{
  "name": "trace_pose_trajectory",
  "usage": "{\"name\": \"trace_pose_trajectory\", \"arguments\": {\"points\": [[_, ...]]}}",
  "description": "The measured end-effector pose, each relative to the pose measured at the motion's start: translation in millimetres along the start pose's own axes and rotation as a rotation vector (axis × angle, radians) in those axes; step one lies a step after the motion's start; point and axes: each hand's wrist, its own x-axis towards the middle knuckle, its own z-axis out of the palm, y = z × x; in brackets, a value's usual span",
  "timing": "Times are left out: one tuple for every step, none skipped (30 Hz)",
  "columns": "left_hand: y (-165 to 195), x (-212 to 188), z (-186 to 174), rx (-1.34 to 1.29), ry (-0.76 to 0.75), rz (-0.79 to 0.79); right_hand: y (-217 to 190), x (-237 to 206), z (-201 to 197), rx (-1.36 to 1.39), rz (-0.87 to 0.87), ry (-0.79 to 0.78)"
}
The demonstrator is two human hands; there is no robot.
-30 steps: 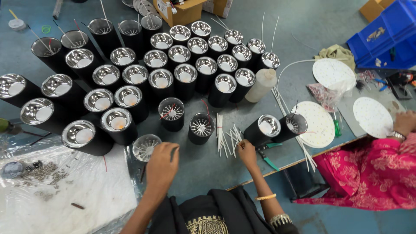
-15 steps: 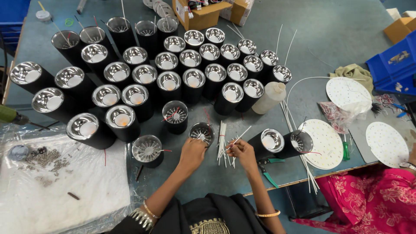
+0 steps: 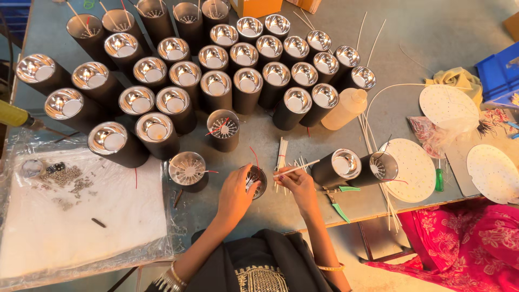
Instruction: The person inserts white plastic sticks into the central hub of circular LED light modules placed inside black cylindrical housings. They repeatedly pick up sticks, align them with the hub, and press them into place, occasionally adjusting the module or repositioning items on the table.
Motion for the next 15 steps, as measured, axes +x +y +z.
{"name": "trace_pose_trajectory", "arguments": {"points": [[0, 4, 2, -0.012, -0.041, -0.053, -4, 2, 6, 0.003, -0.014, 0.0], [0, 7, 4, -0.024, -0.084, -0.105, -8, 5, 11, 0.005, -0.029, 0.001], [-1, 7, 6, -0.055, -0.067, -0.109, -10, 6, 16, 0.007, -0.044, 0.002], [-2, 6, 7, -0.088, -0.051, -0.112, -13, 8, 20, -0.006, -0.065, 0.002], [-3, 6, 9, -0.121, -0.035, -0.115, -15, 10, 24, -0.02, -0.086, 0.002], [-4, 5, 10, -0.168, -0.031, -0.124, -16, 11, 28, -0.033, -0.107, 0.002], [-5, 4, 10, -0.215, -0.029, -0.133, -17, 12, 31, -0.061, -0.128, 0.002], [-6, 3, 10, -0.262, -0.026, -0.144, -17, 12, 33, -0.089, -0.148, 0.001], [-7, 2, 10, -0.274, -0.026, -0.149, -18, 12, 36, -0.117, -0.167, 0.0], [-8, 2, 10, -0.286, -0.026, -0.155, -18, 11, 38, -0.126, -0.179, 0.001], [-8, 1, 10, -0.298, -0.026, -0.162, -18, 9, 39, -0.136, -0.189, 0.002], [-9, 0, 9, -0.302, -0.027, -0.18, -18, 8, 41, -0.146, -0.198, 0.003], [-9, -1, 8, -0.307, -0.028, -0.199, -19, 6, 42, -0.161, -0.2, 0.007], [-9, -2, 8, -0.31, -0.029, -0.218, -20, 4, 43, -0.175, -0.201, 0.01], [-9, -2, 7, -0.315, -0.029, -0.222, -21, 3, 44, -0.189, -0.203, 0.013]]}}
